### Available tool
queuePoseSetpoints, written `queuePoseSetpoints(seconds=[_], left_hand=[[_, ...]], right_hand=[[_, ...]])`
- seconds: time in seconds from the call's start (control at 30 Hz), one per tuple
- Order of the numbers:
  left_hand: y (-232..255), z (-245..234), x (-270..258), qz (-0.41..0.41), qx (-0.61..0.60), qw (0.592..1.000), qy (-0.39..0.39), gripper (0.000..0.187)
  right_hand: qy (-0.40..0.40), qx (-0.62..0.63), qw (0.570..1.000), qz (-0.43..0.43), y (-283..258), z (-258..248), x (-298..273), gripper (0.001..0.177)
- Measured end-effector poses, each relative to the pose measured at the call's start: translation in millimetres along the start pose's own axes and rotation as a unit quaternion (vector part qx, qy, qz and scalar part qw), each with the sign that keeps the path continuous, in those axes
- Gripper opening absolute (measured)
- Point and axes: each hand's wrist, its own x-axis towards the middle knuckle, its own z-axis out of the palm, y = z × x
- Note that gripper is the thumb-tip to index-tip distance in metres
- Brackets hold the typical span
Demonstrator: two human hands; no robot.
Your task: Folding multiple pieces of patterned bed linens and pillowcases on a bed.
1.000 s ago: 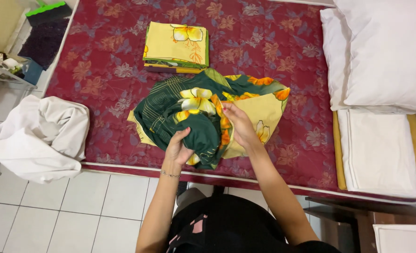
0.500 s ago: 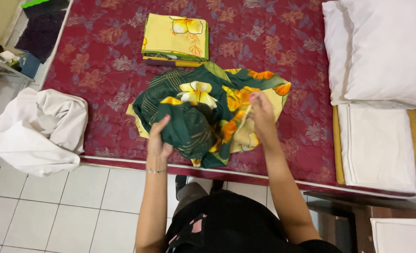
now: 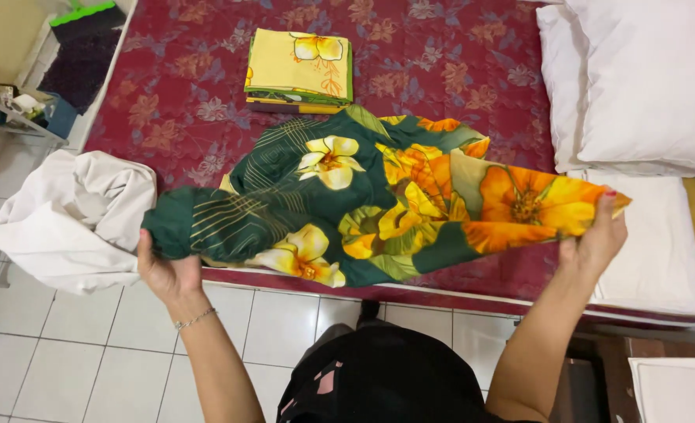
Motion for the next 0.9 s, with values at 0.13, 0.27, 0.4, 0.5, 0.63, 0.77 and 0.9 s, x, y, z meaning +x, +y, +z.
queuePoseSetpoints(seconds=[0.13,0.27,0.4,0.5,0.63,0.77,0.9], left_hand=[[48,-36,-27,0.048,0.013,0.997,0.056,0.040],[103,-54,-80,0.095,0.012,0.992,0.085,0.042],[151,-56,-137,0.151,0.053,0.984,0.079,0.048],[171,-48,-164,0.181,0.093,0.977,0.057,0.049],[175,-44,-169,0.134,0.127,0.982,-0.029,0.035],[96,49,-160,0.060,0.210,0.975,-0.037,0.056],[1,85,-172,-0.112,0.301,0.946,-0.050,0.053]], right_hand=[[0.037,-0.044,0.998,0.037,-20,-70,-11,0.027],[0.055,0.061,0.997,0.010,-44,-145,-15,0.029],[0.058,0.128,0.989,-0.045,-74,-223,-21,0.030],[0.065,0.156,0.985,-0.036,-94,-240,-43,0.036],[0.125,0.125,0.982,-0.065,-90,-254,-45,0.041],[0.090,0.110,0.989,-0.044,-85,-117,-92,0.027],[-0.031,-0.015,0.999,0.004,-68,25,-167,0.011]])
